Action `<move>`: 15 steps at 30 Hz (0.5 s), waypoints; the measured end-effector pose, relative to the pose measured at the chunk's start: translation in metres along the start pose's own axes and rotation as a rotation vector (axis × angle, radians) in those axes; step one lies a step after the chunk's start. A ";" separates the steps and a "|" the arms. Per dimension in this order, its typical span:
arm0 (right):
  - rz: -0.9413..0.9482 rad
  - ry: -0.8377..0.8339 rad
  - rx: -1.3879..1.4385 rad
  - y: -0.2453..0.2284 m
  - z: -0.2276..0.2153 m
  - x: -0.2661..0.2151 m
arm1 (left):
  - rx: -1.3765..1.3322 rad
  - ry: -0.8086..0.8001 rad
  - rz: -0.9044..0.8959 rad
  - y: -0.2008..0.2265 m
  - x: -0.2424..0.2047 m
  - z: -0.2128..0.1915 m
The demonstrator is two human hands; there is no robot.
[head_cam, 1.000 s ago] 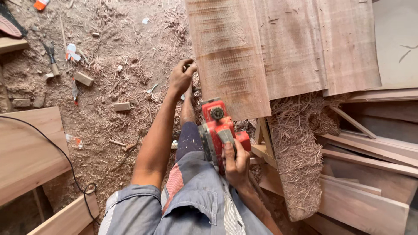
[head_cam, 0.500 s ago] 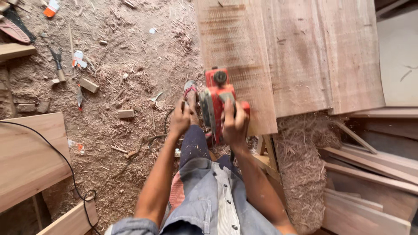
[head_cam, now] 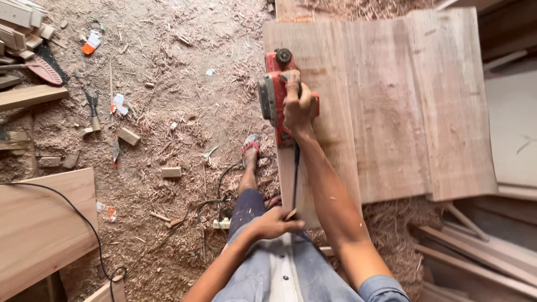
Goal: The person uses a power sander to smooth the surface of a wooden board, moving the tool across the surface and later wiping away sawdust by hand.
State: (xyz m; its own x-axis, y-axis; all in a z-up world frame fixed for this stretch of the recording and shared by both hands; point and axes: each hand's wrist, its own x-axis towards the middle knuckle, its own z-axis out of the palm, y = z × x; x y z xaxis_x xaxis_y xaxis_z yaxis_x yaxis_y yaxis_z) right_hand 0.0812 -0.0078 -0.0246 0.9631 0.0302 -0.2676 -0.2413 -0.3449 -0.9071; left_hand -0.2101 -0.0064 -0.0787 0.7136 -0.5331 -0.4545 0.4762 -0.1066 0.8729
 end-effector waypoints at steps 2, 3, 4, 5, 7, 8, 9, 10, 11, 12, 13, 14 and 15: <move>-0.105 0.075 -0.200 -0.006 0.014 0.036 | 0.207 0.109 0.257 -0.018 -0.001 -0.031; -0.163 0.080 -0.185 -0.008 0.022 0.055 | 0.314 0.161 0.384 -0.025 -0.002 -0.046; -0.219 0.088 -0.167 -0.011 0.030 0.073 | 0.050 0.167 0.006 -0.029 -0.005 -0.064; -0.274 0.095 -0.149 -0.013 0.038 0.091 | -0.215 0.160 -0.370 -0.033 -0.008 -0.084; -0.262 0.108 -0.158 -0.019 0.052 0.126 | -0.124 0.399 -0.398 -0.041 -0.016 -0.130; -0.257 0.115 -0.163 -0.021 0.057 0.143 | 0.030 0.491 -0.484 -0.047 -0.019 -0.152; -0.227 0.103 -0.171 -0.024 0.062 0.159 | 0.185 0.580 -0.568 -0.054 -0.020 -0.172; -0.198 0.087 -0.180 -0.027 0.067 0.174 | 0.317 0.641 -0.654 -0.065 -0.022 -0.186; -0.169 0.070 -0.189 -0.029 0.070 0.184 | 0.364 0.710 -0.670 -0.079 -0.024 -0.197; -0.146 -0.019 -0.053 -0.030 0.069 0.190 | 0.385 0.789 -0.629 -0.095 -0.028 -0.203; -0.120 -0.107 0.082 -0.033 0.066 0.195 | 0.402 0.871 -0.548 -0.111 -0.033 -0.205; -0.085 -0.192 0.214 -0.033 0.062 0.194 | 0.413 0.955 -0.469 -0.124 -0.034 -0.207; -0.035 -0.237 0.220 -0.033 0.057 0.189 | 0.379 1.031 -0.436 -0.133 -0.031 -0.210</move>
State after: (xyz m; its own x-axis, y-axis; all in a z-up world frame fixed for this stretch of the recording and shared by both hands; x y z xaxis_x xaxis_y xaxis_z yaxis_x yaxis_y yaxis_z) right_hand 0.2643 0.0631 -0.0639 0.9229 0.2646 -0.2798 -0.2536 -0.1291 -0.9587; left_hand -0.1878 0.2011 -0.2180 0.6885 0.5212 -0.5042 0.7235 -0.4465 0.5265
